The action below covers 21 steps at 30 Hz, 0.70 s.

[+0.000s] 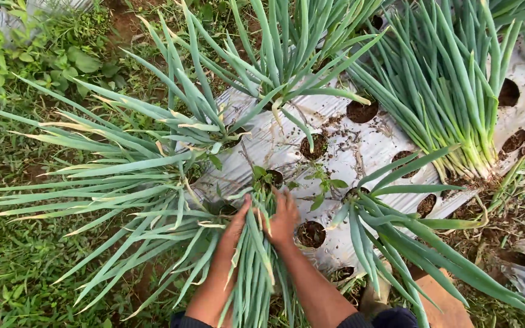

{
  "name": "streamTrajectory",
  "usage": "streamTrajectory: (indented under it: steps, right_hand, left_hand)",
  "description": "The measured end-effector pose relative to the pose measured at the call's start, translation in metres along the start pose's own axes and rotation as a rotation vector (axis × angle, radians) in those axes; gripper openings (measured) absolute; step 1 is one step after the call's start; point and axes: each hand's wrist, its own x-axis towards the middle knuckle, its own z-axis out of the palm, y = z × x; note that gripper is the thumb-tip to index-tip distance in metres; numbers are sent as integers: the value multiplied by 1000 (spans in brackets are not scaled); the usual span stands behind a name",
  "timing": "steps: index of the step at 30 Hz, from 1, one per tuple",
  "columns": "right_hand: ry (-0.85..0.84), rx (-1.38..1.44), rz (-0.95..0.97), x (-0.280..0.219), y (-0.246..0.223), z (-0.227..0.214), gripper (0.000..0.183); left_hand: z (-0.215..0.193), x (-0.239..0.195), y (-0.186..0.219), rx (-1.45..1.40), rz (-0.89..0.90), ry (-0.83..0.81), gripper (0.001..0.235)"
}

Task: Harvesting green onions by pulling them from the ground and cleaning them by hand in a field

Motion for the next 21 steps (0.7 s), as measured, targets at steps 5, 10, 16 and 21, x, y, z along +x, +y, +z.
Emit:
streamTrajectory:
  steps: [5, 10, 16, 21]
  right_hand:
    - [-105, 506, 577, 34, 70, 26, 78]
    - [-399, 977, 730, 80, 99, 45, 84]
    - [-409, 1093, 853, 61, 68, 41, 70]
    - [-395, 1125, 825, 34, 16, 32, 75]
  left_hand:
    - [50, -27, -2, 71, -222, 98, 83]
    - [53, -65, 26, 437, 30, 132, 125]
    - [81, -78, 66, 779, 479, -72, 95]
    - [66, -92, 48, 658, 539, -255, 58]
